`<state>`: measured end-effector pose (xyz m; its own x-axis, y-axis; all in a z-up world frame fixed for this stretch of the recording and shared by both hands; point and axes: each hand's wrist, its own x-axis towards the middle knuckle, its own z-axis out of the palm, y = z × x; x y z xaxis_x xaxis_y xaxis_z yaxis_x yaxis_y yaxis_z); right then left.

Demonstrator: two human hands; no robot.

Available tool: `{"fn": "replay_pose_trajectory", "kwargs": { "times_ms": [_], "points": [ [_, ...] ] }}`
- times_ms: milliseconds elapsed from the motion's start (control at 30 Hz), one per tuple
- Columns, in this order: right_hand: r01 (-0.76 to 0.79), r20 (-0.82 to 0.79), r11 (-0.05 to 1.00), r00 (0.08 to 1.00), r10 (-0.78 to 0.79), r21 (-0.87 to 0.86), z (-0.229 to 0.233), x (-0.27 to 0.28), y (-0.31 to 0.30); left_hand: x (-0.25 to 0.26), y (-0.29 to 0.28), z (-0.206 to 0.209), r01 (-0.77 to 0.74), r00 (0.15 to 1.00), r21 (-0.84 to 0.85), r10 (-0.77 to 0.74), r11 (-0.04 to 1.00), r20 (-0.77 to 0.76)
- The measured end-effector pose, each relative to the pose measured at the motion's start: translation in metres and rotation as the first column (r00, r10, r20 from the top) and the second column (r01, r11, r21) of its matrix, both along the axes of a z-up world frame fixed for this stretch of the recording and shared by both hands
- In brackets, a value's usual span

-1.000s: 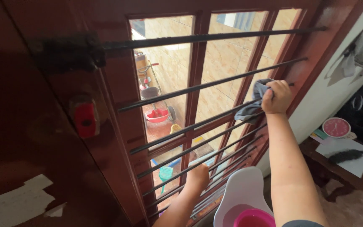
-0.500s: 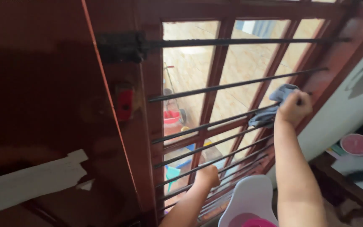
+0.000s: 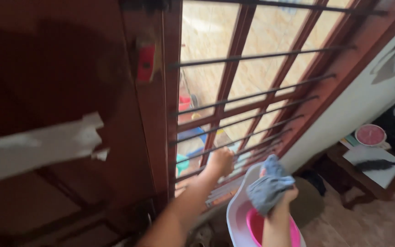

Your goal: The person wipes the horizontal metal bars of a window grille using a grey cloth. They repeatedly dip the cloth into a pink basin of water and continue wiping the bars from top to bottom.

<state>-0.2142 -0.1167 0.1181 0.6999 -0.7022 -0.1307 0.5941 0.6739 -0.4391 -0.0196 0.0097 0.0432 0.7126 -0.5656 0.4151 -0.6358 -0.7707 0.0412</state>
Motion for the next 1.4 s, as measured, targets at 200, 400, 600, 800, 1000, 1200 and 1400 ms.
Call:
{"fn": "replay_pose_trajectory", "kwargs": {
  "times_ms": [200, 400, 600, 800, 1000, 1200, 1400],
  "points": [
    [-0.192, -0.088, 0.929, 0.969, 0.230, 0.315, -0.035, -0.011, -0.022, -0.073, 0.099, 0.003, -0.293, 0.934, -0.125, 0.311, 0.948, 0.176],
    [-0.318, -0.054, 0.938, 0.943, 0.328, 0.136, -0.050, 0.000, 0.009, -0.072, 0.149, -0.053, -0.303, 0.953, -0.114, 0.299, 0.946, -0.054],
    [-0.012, -0.210, 0.554, 0.932, -0.296, -0.832, 0.065, 0.027, 0.149, -0.068, 0.143, -0.049, -0.312, 0.942, -0.020, 0.312, 0.950, 0.126],
    [0.155, 0.149, -0.017, 0.969, 0.199, -0.988, 0.047, 0.098, 0.172, -0.083, 0.138, -0.027, -0.261, 0.962, -0.161, 0.271, 0.952, 0.043],
    [0.064, 0.066, -0.311, 0.998, 0.005, -0.948, 0.033, 0.144, 0.141, -0.074, 0.144, -0.038, -0.288, 0.953, 0.000, 0.287, 0.957, 0.093],
    [0.034, 0.097, -0.352, 0.982, -0.164, -0.935, 0.040, 0.140, 0.143, -0.068, 0.140, -0.047, -0.300, 0.946, -0.019, 0.300, 0.954, 0.123],
    [-0.086, -0.034, -0.304, 0.984, -0.173, -0.949, 0.059, 0.101, 0.220, -0.088, 0.121, -0.019, -0.530, 0.846, -0.038, 0.525, 0.847, -0.095]
  ]
}}
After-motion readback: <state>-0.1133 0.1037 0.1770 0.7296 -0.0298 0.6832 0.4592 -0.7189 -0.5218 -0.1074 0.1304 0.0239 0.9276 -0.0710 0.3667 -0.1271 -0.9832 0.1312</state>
